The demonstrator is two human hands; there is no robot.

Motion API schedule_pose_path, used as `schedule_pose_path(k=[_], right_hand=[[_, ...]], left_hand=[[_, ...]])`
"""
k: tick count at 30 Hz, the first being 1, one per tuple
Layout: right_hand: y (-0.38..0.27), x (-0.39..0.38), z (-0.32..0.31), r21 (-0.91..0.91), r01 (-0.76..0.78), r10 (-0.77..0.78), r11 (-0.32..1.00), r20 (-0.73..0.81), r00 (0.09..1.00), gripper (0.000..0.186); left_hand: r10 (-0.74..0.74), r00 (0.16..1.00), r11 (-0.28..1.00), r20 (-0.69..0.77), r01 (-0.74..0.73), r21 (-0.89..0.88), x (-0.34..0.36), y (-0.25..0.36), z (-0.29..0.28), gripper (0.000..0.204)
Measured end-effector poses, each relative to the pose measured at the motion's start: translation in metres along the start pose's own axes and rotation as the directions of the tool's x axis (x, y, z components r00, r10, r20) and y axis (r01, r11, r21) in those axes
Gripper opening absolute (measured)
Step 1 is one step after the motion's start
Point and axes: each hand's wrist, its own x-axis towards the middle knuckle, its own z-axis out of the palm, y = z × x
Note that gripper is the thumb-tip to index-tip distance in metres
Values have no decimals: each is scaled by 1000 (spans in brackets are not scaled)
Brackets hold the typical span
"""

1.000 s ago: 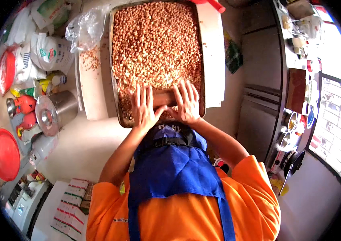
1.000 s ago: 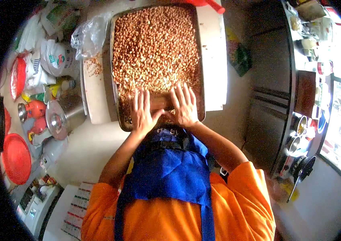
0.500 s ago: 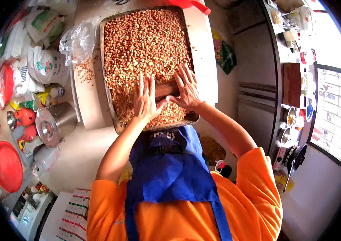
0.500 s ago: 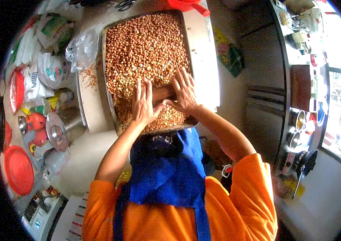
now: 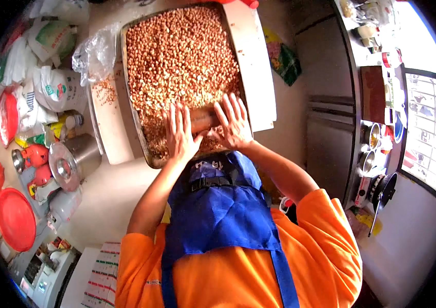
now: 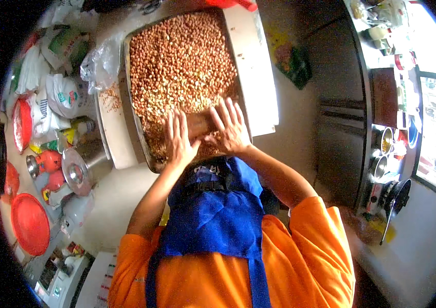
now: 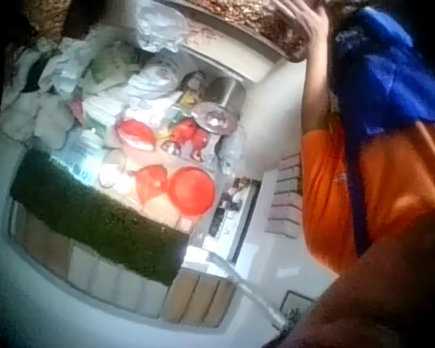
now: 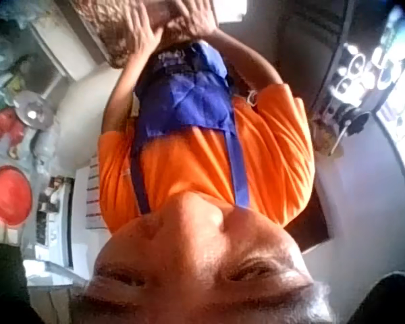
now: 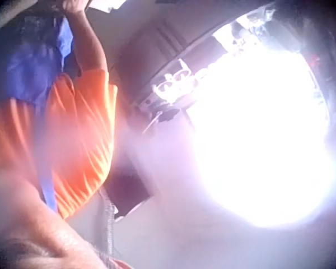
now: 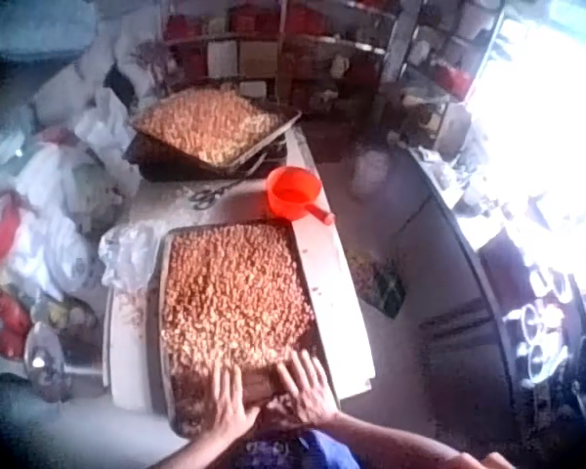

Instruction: The person uses both hands to spread and sort peanuts on a large metal tray. The person periodically picks up a metal bowl to collect or move items and uses a wooden rolling pin to spread the peanuts across the tray surface.

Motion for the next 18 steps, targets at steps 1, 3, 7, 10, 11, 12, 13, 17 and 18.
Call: schedule_pose_path(k=[1, 3, 7, 10, 11, 12, 13, 17, 18], right_hand=[[0, -4, -4, -91, 11, -4, 996, 84, 996, 81], [5, 5, -12, -165, 60, -36, 984, 141, 989, 78], [9, 38, -42, -115, 84, -45, 990, 306, 951, 61], [15, 26, -32, -115, 147, -126, 983, 167, 978, 58], [20, 15, -26, -108, 156, -146, 982, 96, 985, 57], [29, 5, -14, -74, 127, -118, 989, 123, 985, 82], [22, 4, -15, -61, 139, -130, 988, 132, 983, 82], [19, 23, -11, -92, 15, -11, 996, 39, 999, 112], [30, 45, 1, -59, 1, -3, 998, -27, 1000, 112]], left_hand=[[1, 997, 998, 72, -6, 61, -7, -2, -2, 115], [11, 998, 999, 60, -14, 45, -12, -15, 7, 120], [20, 974, 1000, 225, -15, -23, 14, -24, -13, 105], [76, 977, 995, 200, -61, -81, 8, -22, -19, 107], [109, 978, 992, 180, -94, -89, 3, -18, -22, 107], [117, 981, 989, 157, -100, -110, -6, -19, -7, 112], [142, 985, 984, 102, -129, -123, -20, -27, 10, 120], [14, 1000, 998, 17, -13, -67, 13, -6, 9, 116], [-48, 998, 980, -28, 42, -192, 35, -8, 12, 121]])
